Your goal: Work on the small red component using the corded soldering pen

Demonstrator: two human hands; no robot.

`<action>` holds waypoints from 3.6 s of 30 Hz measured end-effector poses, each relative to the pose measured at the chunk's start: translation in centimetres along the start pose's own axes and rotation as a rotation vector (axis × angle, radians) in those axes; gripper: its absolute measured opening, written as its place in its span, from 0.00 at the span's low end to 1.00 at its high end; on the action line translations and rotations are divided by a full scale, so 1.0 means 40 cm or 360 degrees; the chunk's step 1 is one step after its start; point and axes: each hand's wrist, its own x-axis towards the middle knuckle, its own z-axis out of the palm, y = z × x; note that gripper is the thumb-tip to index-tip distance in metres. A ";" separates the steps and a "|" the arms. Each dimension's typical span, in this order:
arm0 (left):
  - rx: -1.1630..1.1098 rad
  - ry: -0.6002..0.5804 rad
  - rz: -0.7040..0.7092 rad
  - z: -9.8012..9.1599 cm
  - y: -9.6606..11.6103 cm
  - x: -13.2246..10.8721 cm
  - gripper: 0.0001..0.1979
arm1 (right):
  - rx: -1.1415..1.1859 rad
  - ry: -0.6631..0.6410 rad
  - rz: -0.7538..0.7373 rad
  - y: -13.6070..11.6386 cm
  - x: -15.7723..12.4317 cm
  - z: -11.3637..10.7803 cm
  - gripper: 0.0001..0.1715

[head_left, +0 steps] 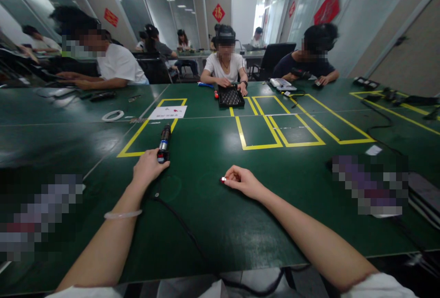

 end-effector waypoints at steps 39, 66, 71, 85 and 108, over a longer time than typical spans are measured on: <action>-0.0553 -0.0207 0.1091 0.009 0.389 -0.231 0.32 | -0.0777 -0.0010 -0.0254 -0.021 -0.012 -0.004 0.01; 0.0014 -0.0108 0.0126 0.009 -0.032 0.039 0.34 | -0.0977 0.0032 -0.0220 -0.028 -0.017 -0.016 0.06; 0.0146 -0.0136 -0.0246 -0.022 -0.176 0.039 0.37 | -0.1001 0.0010 -0.0224 -0.028 -0.015 -0.012 0.06; 0.0255 0.0090 -0.0307 -0.031 -0.166 0.008 0.32 | -0.1048 -0.0032 -0.0239 -0.019 -0.013 -0.012 0.06; -0.1213 -0.0648 0.0715 0.001 0.244 -0.094 0.24 | -0.0951 -0.0024 -0.0234 -0.018 -0.011 -0.006 0.09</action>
